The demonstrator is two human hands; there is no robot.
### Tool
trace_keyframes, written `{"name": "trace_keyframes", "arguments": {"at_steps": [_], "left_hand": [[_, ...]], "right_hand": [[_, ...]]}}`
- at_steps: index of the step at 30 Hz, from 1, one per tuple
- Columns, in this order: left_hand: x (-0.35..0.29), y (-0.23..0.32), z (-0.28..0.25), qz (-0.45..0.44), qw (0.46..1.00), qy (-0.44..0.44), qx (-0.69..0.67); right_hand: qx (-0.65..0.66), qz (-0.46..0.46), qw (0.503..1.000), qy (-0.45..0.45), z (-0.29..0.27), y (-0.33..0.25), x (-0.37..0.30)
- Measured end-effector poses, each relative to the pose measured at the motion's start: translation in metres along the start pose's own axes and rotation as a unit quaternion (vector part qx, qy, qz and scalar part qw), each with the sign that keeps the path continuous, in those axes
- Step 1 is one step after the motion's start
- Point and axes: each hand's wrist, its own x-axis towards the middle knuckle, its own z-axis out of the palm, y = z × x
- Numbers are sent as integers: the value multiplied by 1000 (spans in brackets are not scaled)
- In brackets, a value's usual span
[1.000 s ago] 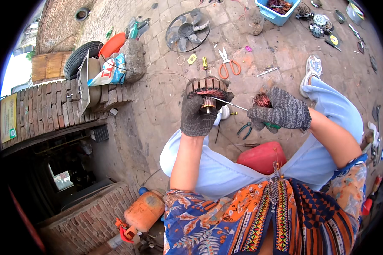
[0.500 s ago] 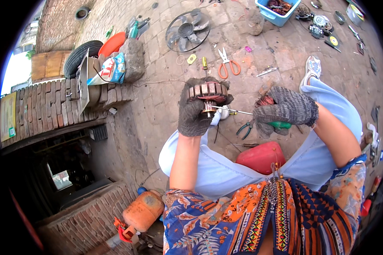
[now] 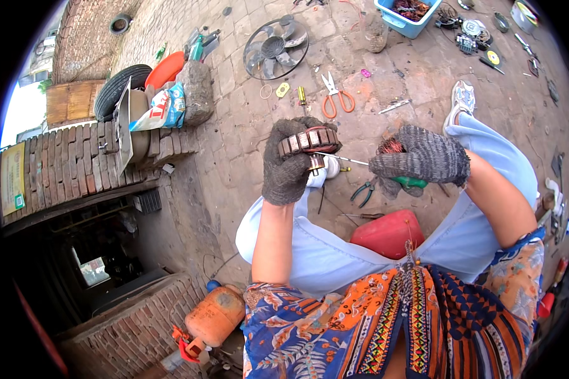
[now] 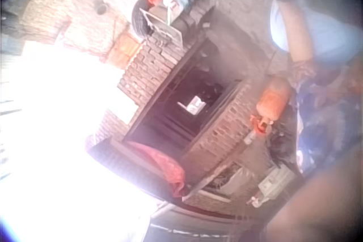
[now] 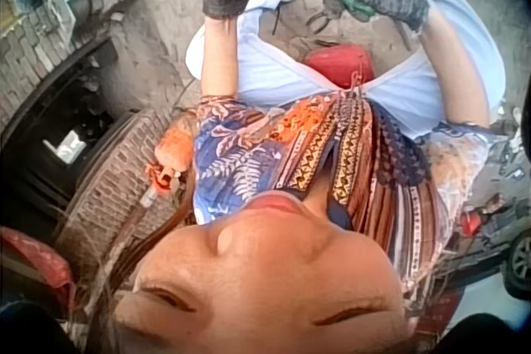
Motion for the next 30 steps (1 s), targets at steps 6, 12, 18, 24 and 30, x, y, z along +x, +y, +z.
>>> {"name": "trace_keyframes", "arguments": {"at_steps": [6, 12, 18, 24, 30], "left_hand": [[2, -4, -7, 16, 998, -16, 61], [3, -5, -4, 2, 1000, -16, 21], [1, -7, -2, -14, 996, -34, -77], [2, -6, 0, -36, 996, -36, -75], [0, -7, 1, -51, 995, -21, -80]], "right_hand": [[-43, -18, 999, 19, 3, -3, 1], [-24, -26, 999, 22, 5, 0, 5], [-63, -27, 998, 13, 2, -2, 1], [-90, -20, 996, -11, -7, -2, 3], [-95, -19, 995, -9, -8, -7, 0]]}}
